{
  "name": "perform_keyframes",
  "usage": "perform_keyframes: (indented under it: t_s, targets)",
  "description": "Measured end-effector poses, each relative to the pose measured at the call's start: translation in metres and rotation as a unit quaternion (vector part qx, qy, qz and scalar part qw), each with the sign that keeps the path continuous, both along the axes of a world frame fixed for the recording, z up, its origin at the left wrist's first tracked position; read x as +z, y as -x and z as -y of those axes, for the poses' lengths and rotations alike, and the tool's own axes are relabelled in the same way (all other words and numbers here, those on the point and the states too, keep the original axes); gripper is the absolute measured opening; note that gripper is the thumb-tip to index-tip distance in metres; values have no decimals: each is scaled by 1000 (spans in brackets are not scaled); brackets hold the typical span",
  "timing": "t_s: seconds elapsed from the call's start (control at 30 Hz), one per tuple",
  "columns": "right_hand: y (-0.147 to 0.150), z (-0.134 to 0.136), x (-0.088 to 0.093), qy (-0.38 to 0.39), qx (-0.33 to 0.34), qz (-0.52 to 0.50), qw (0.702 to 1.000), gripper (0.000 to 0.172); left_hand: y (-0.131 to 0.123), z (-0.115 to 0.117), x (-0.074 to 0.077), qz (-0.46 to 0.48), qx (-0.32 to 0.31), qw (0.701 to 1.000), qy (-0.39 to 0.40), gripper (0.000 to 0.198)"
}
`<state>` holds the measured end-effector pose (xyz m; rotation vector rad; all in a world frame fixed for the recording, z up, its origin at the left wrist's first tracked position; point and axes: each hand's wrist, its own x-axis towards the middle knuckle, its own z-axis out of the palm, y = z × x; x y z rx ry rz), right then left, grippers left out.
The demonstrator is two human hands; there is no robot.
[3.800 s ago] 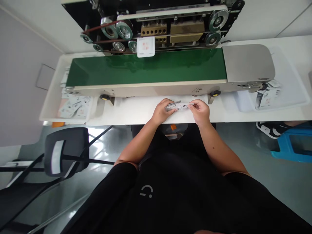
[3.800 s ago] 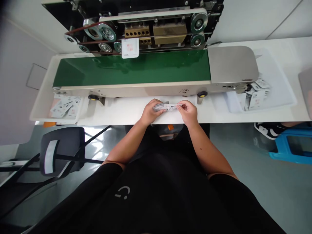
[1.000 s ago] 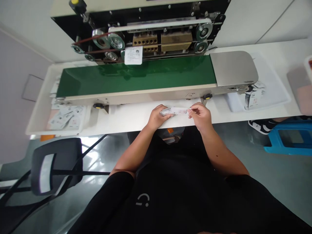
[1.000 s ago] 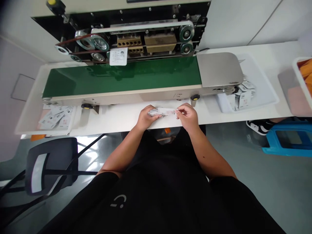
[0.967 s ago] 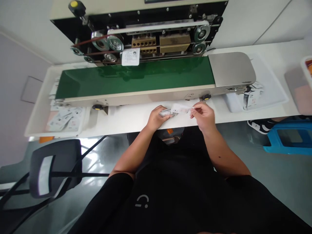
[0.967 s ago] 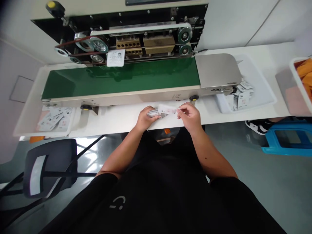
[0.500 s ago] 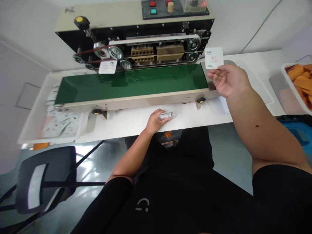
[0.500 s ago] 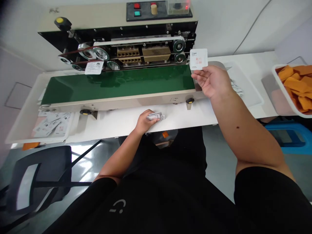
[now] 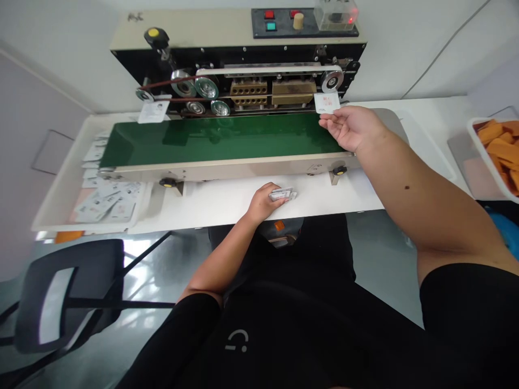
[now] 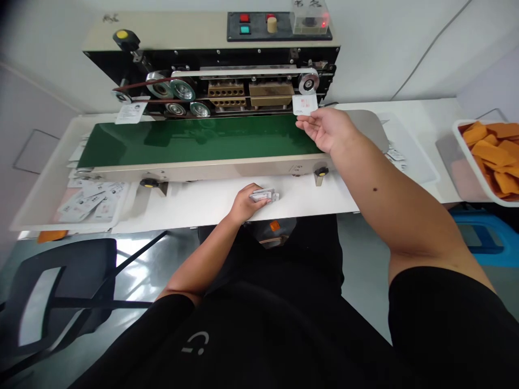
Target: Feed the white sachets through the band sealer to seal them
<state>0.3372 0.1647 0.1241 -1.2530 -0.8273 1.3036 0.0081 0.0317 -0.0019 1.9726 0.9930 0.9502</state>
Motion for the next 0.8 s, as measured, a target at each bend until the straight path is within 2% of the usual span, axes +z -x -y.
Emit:
perform_keyframes:
  t_s: [0.1, 0.17, 0.23, 0.33, 0.43, 0.53, 0.6, 0.67, 0.8]
  targets:
    - [19, 11, 3, -35, 1, 12, 999, 17, 0, 1, 2, 0, -1, 1000, 2, 35]
    - [35, 40, 4, -77, -11, 50, 996, 25, -1, 2, 3, 2, 0, 1000, 4, 36]
    - [54, 83, -1, -129, -42, 103, 985, 29, -1, 2, 4, 5, 1, 1000, 6, 36]
    - [86, 150, -28, -178, -46, 184, 966, 29, -1, 2, 5, 5, 2, 1000, 7, 37]
    - [111, 191, -68, -182, 6, 321, 929, 32, -1, 2, 6, -1, 6, 1000, 3, 41]
    - [123, 199, -101, -177, 63, 408, 894, 23, -1, 2, 7, -9, 16, 1000, 5, 46]
    - [126, 196, -114, -181, 77, 407, 892, 12, -1, 2, 9, -11, 19, 1000, 5, 50]
    - [125, 193, -120, -176, 78, 378, 906, 16, -1, 1, 10, -10, 20, 1000, 4, 52]
    - [119, 193, -124, -115, 33, 264, 957, 30, -2, -2, 10, -7, 17, 1000, -6, 54]
